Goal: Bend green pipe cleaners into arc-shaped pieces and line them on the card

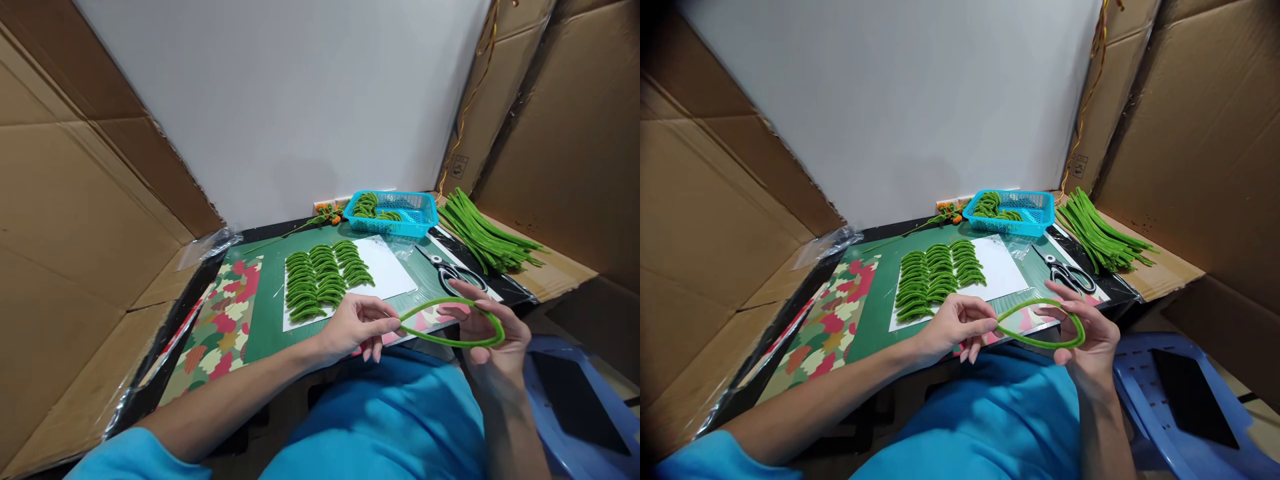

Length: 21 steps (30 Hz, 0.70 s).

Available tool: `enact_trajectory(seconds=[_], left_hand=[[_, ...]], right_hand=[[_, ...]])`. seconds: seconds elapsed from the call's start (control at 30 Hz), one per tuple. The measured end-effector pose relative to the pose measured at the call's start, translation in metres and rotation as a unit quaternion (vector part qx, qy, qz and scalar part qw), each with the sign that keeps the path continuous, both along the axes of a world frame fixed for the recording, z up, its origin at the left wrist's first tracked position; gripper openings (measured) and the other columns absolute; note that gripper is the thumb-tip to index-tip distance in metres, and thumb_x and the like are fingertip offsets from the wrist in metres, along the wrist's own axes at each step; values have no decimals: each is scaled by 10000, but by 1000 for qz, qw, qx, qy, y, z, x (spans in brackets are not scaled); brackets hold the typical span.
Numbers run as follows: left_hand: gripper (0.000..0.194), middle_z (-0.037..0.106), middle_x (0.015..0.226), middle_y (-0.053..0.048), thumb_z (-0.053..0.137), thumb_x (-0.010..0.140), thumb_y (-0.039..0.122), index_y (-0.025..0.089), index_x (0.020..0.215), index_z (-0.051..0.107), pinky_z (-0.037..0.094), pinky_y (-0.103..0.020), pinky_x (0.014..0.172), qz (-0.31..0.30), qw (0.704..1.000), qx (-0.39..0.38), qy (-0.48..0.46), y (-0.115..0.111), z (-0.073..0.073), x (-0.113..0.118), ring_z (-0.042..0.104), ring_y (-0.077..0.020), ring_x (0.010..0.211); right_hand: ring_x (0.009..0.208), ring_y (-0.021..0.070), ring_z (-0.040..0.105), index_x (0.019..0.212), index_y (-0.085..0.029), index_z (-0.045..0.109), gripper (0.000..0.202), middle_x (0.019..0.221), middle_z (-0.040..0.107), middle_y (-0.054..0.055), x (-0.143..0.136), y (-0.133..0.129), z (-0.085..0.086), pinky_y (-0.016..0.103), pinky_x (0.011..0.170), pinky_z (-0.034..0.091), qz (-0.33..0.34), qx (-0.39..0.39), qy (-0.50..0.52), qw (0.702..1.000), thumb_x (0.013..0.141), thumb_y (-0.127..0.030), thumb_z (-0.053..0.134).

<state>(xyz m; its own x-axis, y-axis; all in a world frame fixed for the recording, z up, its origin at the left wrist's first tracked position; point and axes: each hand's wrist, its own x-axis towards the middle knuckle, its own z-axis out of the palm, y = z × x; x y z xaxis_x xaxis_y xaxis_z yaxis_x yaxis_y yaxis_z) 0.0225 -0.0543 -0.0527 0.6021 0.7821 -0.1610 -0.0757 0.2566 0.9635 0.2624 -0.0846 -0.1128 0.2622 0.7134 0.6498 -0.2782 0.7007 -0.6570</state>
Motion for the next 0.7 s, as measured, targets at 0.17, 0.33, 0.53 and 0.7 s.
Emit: enact_trajectory(seconds=[0.17, 0.33, 0.53, 0.7], left_hand=[[394, 824, 894, -132, 880, 849, 437, 92, 970, 731, 391, -153, 306, -15, 1000, -9, 11, -1, 3, 0, 647, -104, 404], [387, 823, 909, -136, 878, 850, 443, 86, 926, 750, 351, -156, 315, -17, 1000, -6, 20, -1, 2, 0, 607, -74, 395], [394, 789, 778, -98, 869, 858, 457, 74, 860, 779, 332, -163, 349, -24, 999, 39, 23, 1, -2, 0, 481, -23, 370], [443, 765, 752, -66, 858, 853, 518, 92, 854, 737, 322, -170, 350, -38, 999, 23, 23, 2, -3, 1, 506, -37, 367]], right_hand=[[1007, 299, 815, 1121, -263, 765, 471, 1101, 821, 91, 3, -3, -2, 396, 696, 721, -7, -23, 12, 1000, 747, -472, 961], [760, 220, 812, 1022, -244, 774, 383, 1051, 832, 70, 2, -5, 4, 337, 616, 698, -27, -29, 28, 999, 749, -427, 971], [790, 217, 813, 990, -244, 777, 348, 938, 827, 40, -4, -8, 16, 287, 584, 677, -43, -35, 45, 997, 741, -379, 979], [836, 206, 801, 950, -237, 766, 333, 904, 812, 41, -4, -8, 16, 262, 600, 665, -52, -49, 57, 996, 737, -377, 979]])
